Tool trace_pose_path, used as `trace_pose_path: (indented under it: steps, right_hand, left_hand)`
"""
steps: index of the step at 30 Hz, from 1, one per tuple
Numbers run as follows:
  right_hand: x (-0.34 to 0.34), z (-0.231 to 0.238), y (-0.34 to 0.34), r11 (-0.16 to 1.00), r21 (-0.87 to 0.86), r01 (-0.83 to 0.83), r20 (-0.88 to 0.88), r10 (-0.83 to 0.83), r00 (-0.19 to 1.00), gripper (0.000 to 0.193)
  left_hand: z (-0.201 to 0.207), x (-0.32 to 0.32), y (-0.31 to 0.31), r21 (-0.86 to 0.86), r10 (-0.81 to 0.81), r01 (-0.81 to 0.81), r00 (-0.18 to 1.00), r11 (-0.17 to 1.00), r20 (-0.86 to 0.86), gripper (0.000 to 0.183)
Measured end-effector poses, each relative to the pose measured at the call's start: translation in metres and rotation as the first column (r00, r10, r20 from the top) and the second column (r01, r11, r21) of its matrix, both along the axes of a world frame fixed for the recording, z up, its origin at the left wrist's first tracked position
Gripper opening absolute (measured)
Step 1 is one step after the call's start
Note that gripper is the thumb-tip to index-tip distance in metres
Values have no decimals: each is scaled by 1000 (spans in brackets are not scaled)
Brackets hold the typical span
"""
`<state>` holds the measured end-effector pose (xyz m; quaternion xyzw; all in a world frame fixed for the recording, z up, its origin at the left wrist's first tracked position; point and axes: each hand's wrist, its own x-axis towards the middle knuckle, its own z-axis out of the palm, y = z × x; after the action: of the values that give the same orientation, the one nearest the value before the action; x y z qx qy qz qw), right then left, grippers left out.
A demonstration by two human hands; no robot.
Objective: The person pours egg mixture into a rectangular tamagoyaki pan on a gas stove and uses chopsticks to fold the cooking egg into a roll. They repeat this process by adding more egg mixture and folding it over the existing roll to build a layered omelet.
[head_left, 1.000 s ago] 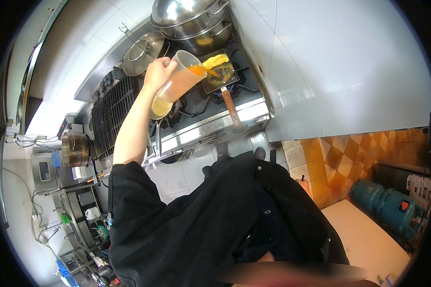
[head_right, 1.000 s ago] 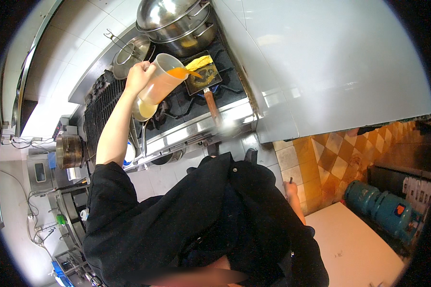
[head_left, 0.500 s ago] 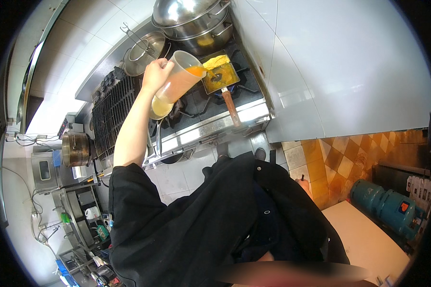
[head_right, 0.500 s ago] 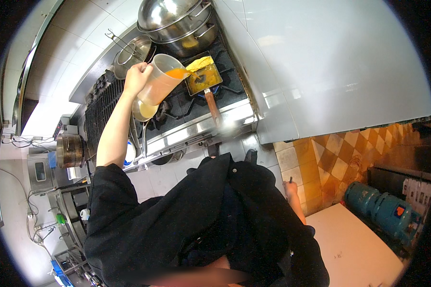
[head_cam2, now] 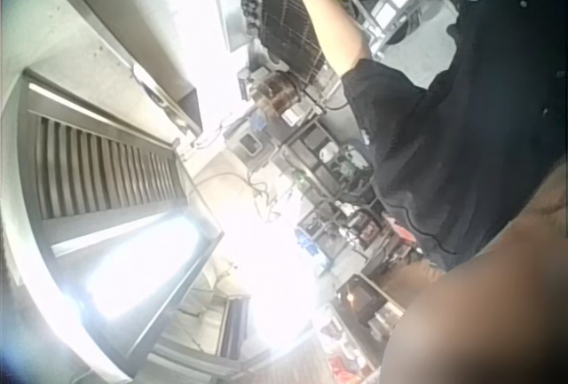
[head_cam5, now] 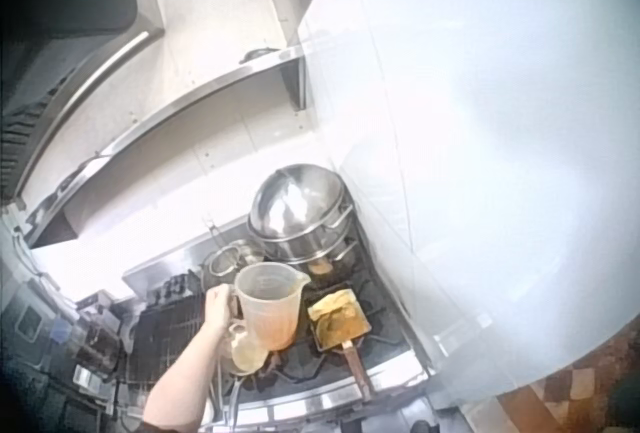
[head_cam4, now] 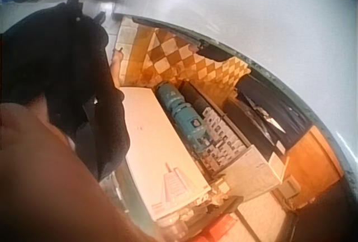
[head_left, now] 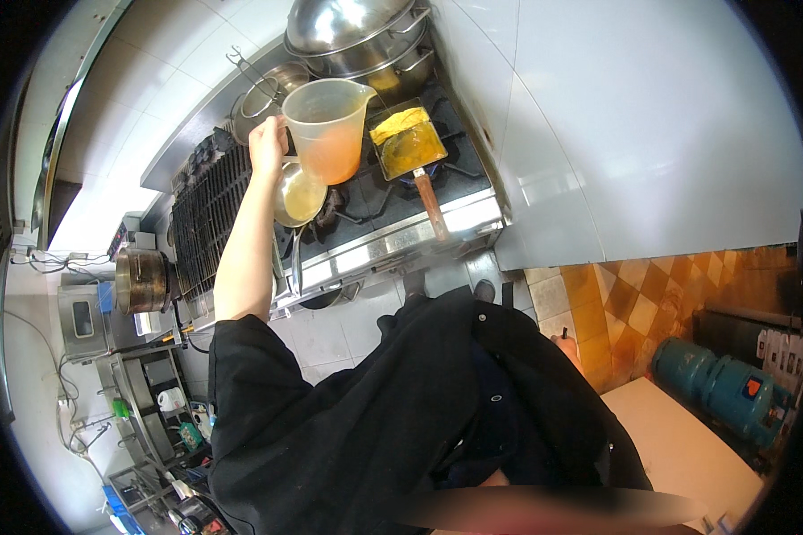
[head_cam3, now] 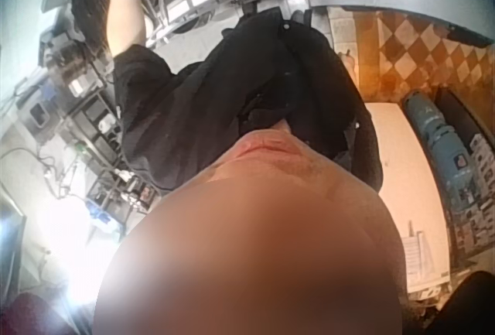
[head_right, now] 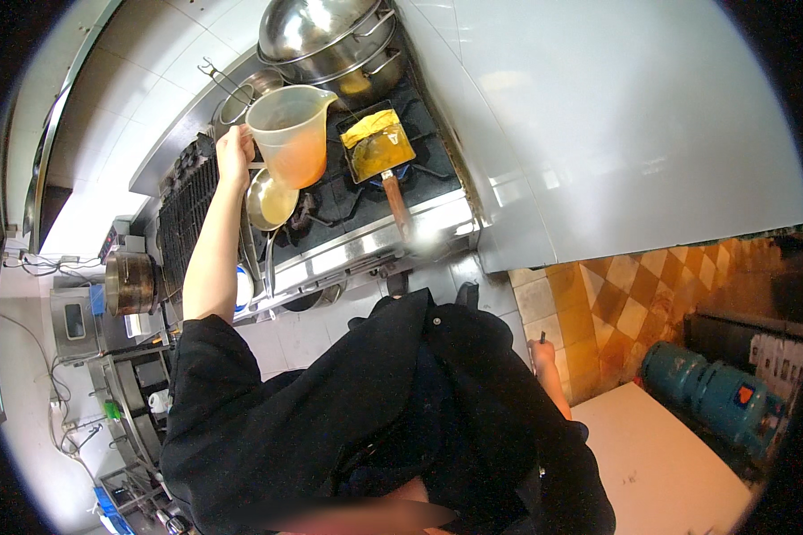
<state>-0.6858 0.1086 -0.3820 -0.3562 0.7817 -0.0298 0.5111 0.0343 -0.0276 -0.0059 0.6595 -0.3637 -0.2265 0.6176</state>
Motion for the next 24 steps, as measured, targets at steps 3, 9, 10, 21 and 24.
trace_pose_path:
  steps: [3, 9, 10, 21, 24]
  right_hand:
    - [5, 7, -2, 1000, 2, 1, 1, -1, 1000, 21]
    - [6, 19, -7, 1000, 1, -21, -30, 21, 999, 22]
    - [6, 20, -8, 999, 1, -37, -40, 37, 999, 22]
    - [33, -1, -46, 861, -322, -393, 24, 422, 906, 27]
    - [111, 95, -70, 758, -419, -500, 92, 583, 807, 25]
  left_hand:
    - [5, -4, 5, -132, -17, -5, 986, 991, -168, 31]
    - [3, 4, 6, -293, -115, -3, 916, 956, -384, 36]
    - [6, 2, 7, -314, -127, -14, 898, 949, -421, 36]
    - [112, -38, 13, -502, -174, -93, 871, 860, -459, 37]
    - [164, -24, 46, -534, -232, -3, 898, 845, -373, 39]
